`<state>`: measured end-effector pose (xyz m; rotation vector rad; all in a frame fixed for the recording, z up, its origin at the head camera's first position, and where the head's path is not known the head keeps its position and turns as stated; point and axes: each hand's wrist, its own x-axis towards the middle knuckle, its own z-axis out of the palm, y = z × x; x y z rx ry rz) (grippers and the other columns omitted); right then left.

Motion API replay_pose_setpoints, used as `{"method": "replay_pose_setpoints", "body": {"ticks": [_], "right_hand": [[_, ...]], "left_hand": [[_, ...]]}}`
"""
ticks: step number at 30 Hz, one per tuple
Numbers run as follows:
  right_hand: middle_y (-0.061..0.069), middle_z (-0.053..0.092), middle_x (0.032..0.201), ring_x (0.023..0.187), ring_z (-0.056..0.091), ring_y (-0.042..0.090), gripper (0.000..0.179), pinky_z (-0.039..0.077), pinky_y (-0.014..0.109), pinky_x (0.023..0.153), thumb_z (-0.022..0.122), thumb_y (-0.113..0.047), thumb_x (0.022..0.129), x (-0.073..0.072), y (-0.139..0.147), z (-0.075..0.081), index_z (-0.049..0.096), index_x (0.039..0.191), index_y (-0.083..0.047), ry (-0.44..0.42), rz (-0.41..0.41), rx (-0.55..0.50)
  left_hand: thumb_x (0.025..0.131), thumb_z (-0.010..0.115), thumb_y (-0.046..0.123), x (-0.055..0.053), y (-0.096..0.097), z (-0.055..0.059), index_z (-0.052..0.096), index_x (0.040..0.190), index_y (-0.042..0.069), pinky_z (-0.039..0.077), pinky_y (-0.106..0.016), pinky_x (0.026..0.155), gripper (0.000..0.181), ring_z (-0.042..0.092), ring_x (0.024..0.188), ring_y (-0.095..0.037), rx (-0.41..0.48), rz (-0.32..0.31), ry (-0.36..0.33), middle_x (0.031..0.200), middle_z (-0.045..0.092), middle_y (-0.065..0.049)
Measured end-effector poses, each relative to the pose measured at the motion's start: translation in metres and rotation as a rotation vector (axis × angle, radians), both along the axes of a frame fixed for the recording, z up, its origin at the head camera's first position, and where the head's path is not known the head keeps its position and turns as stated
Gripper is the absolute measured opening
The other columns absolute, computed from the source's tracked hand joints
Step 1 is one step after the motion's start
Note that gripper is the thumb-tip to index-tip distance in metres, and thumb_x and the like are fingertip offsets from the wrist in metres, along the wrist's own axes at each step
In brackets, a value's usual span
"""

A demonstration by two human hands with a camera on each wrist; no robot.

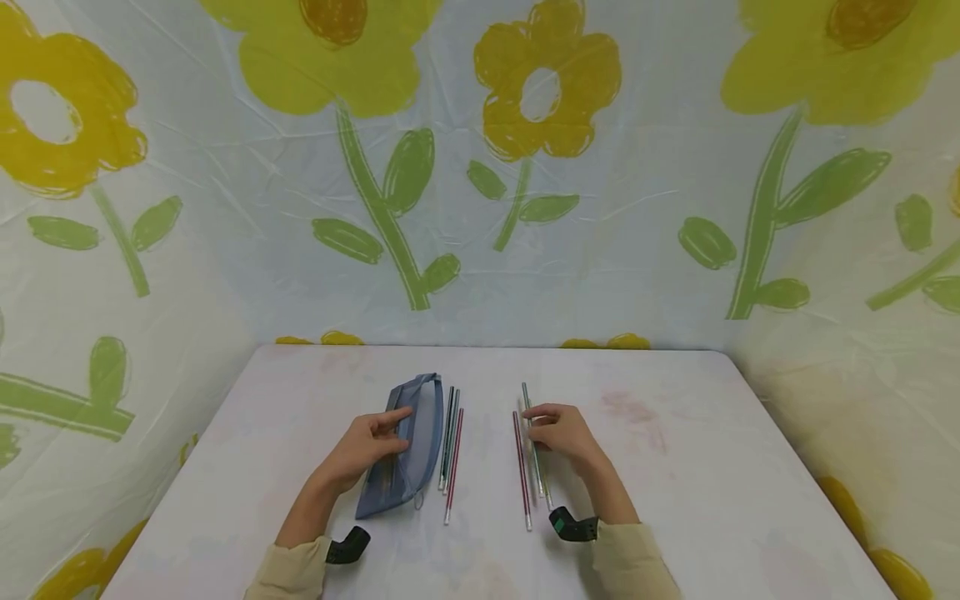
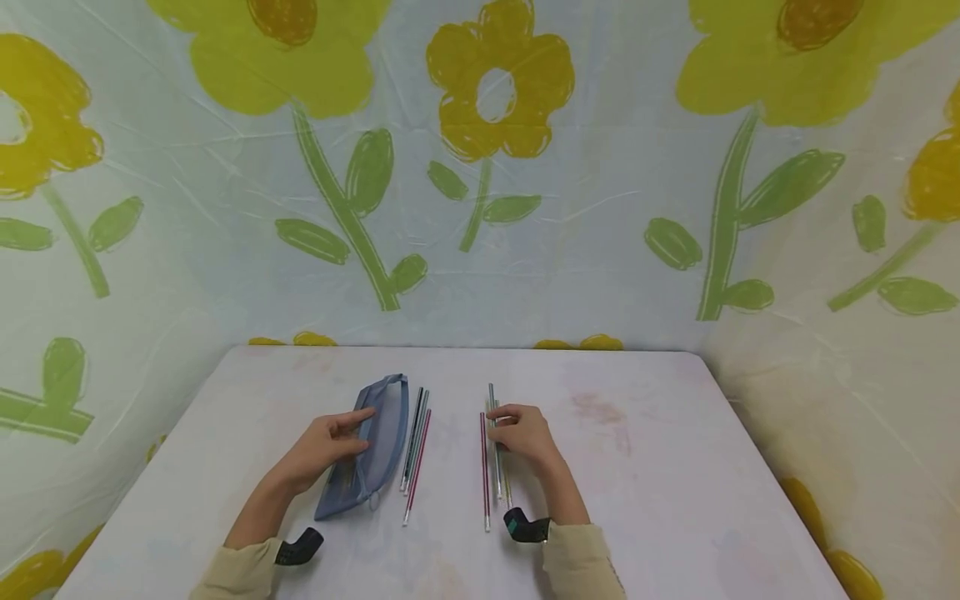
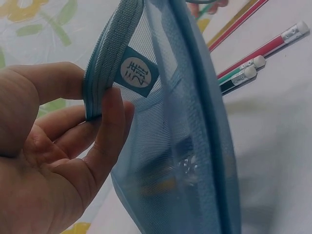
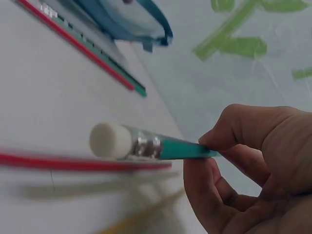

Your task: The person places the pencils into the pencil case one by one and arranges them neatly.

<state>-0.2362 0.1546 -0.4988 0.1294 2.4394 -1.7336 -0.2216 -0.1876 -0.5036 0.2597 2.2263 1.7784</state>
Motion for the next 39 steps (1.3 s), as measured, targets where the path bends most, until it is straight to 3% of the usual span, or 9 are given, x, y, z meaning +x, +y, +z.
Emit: {"method": "replay_pose_setpoints", "body": {"ticks": [11, 15, 20, 26, 32, 39], "right_hand": [[0.012, 0.06, 0.09, 0.071, 0.058, 0.018, 0.029, 0.055, 0.037, 0.068, 0.067, 0.003, 0.083, 0.006, -0.058, 0.025, 0.069, 0.112, 0.003, 0.002, 0.274, -0.111], [0.014, 0.061, 0.094, 0.072, 0.059, 0.018, 0.033, 0.055, 0.036, 0.069, 0.066, 0.003, 0.082, 0.004, -0.072, 0.028, 0.067, 0.115, 0.006, -0.014, 0.314, -0.149], [0.018, 0.064, 0.101, 0.075, 0.064, 0.019, 0.036, 0.055, 0.037, 0.071, 0.065, 0.0, 0.082, -0.001, -0.091, 0.03, 0.066, 0.117, 0.006, -0.037, 0.347, -0.184], [0.016, 0.067, 0.1, 0.069, 0.062, 0.016, 0.036, 0.054, 0.033, 0.067, 0.065, 0.001, 0.081, -0.003, -0.108, 0.023, 0.067, 0.117, 0.005, -0.064, 0.279, -0.226], [0.015, 0.07, 0.093, 0.065, 0.063, 0.016, 0.036, 0.055, 0.034, 0.066, 0.065, 0.001, 0.079, -0.004, -0.125, 0.016, 0.068, 0.115, 0.006, -0.043, 0.172, -0.266], [0.01, 0.069, 0.088, 0.066, 0.063, 0.017, 0.035, 0.055, 0.033, 0.064, 0.064, 0.002, 0.078, -0.006, -0.135, 0.013, 0.071, 0.112, 0.001, -0.043, 0.118, -0.23]], "left_hand": [[0.088, 0.069, 0.006, 0.002, 0.002, -0.002, 0.047, 0.143, 0.001, 0.047, -0.03, 0.073, 0.06, 0.053, 0.075, -0.019, 0.007, -0.01, -0.014, 0.085, 0.062, -0.008], [0.088, 0.071, 0.009, 0.001, 0.004, -0.003, 0.046, 0.144, 0.001, 0.047, -0.031, 0.076, 0.062, 0.056, 0.078, -0.019, 0.009, -0.035, -0.005, 0.094, 0.064, -0.012], [0.088, 0.07, 0.007, -0.002, 0.002, -0.001, 0.048, 0.143, 0.003, 0.047, -0.032, 0.077, 0.059, 0.058, 0.08, -0.021, 0.016, -0.005, -0.009, 0.098, 0.066, -0.019], [0.088, 0.071, 0.009, -0.002, 0.002, 0.0, 0.046, 0.144, 0.002, 0.048, -0.031, 0.077, 0.062, 0.06, 0.084, -0.02, 0.028, -0.032, -0.01, 0.113, 0.064, -0.021], [0.088, 0.071, 0.01, 0.001, 0.002, 0.0, 0.046, 0.144, 0.0, 0.049, -0.029, 0.072, 0.062, 0.06, 0.08, -0.018, 0.037, -0.041, -0.003, 0.099, 0.066, -0.022], [0.089, 0.069, 0.007, 0.001, 0.003, 0.003, 0.045, 0.144, 0.001, 0.05, -0.03, 0.071, 0.061, 0.059, 0.077, -0.017, 0.04, -0.041, -0.006, 0.092, 0.065, -0.023]]}}
